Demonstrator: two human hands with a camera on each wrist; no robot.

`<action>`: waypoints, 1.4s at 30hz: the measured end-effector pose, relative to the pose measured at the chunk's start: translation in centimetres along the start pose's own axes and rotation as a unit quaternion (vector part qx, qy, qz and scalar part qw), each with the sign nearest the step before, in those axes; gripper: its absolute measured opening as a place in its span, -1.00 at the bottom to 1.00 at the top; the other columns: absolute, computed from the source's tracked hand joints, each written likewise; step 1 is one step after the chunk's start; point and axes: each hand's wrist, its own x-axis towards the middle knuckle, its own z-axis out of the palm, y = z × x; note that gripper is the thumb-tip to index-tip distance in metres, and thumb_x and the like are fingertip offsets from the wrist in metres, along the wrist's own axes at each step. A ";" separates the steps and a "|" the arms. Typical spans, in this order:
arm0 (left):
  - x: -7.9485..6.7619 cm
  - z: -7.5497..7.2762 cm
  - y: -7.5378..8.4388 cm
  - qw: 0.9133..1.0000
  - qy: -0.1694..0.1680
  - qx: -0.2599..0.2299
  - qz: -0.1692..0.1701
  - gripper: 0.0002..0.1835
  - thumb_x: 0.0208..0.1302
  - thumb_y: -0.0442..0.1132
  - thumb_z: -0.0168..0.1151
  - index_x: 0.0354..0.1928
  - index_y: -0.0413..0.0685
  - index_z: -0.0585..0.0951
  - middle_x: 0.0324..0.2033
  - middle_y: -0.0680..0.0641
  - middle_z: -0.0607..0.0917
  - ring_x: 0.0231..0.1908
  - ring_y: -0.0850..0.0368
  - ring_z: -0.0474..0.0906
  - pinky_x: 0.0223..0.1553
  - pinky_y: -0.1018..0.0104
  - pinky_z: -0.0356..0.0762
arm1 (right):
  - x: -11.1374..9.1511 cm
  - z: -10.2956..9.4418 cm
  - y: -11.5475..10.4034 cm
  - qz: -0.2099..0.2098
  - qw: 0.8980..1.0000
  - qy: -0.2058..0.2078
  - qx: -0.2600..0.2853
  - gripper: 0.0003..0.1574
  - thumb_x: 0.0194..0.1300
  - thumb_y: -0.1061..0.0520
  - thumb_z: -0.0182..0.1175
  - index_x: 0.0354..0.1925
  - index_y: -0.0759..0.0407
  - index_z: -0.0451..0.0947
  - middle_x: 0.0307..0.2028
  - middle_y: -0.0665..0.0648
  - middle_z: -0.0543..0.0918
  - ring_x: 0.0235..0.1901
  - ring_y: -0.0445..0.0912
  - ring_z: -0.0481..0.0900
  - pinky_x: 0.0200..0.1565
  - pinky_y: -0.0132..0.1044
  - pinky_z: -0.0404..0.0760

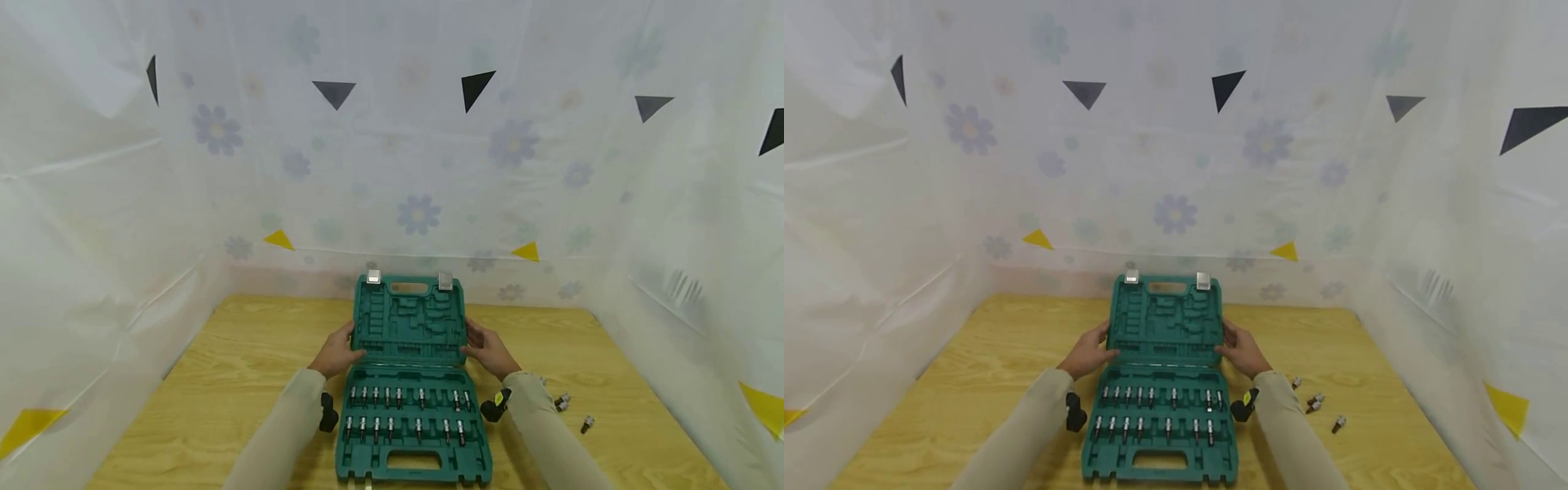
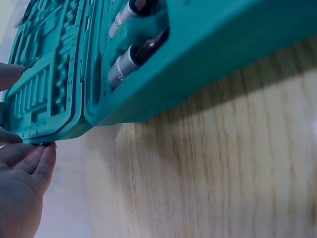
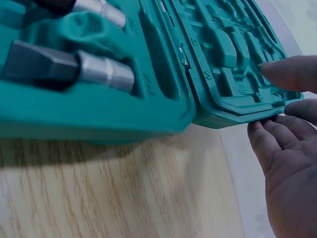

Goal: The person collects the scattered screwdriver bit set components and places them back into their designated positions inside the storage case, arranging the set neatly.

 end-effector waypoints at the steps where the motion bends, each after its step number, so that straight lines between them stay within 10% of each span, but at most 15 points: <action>1: 0.1 0.0 -0.1 1.000 -0.003 0.001 -0.003 -0.19 0.25 -0.43 0.24 0.48 -0.23 0.08 0.40 -0.26 0.23 0.36 -0.30 0.13 0.25 -0.23 0.20 | 0.0 0.0 0.0 0.007 1.000 -0.001 0.005 -0.11 0.37 0.44 0.03 0.49 0.34 -0.18 0.47 0.35 -0.07 0.43 0.20 -0.04 0.30 0.00 0.18; 42: 0.6 -0.3 -0.3 0.993 -0.070 0.054 -0.081 -0.22 0.32 -0.31 0.19 0.45 -0.41 0.04 0.42 -0.37 0.10 0.38 -0.32 0.04 0.29 -0.19 0.16 | 0.4 0.0 1.0 0.094 0.992 -0.032 0.083 -0.07 0.50 0.08 -0.02 0.49 0.38 -0.35 0.49 0.36 -0.28 0.46 0.23 -0.25 0.39 0.11 -0.05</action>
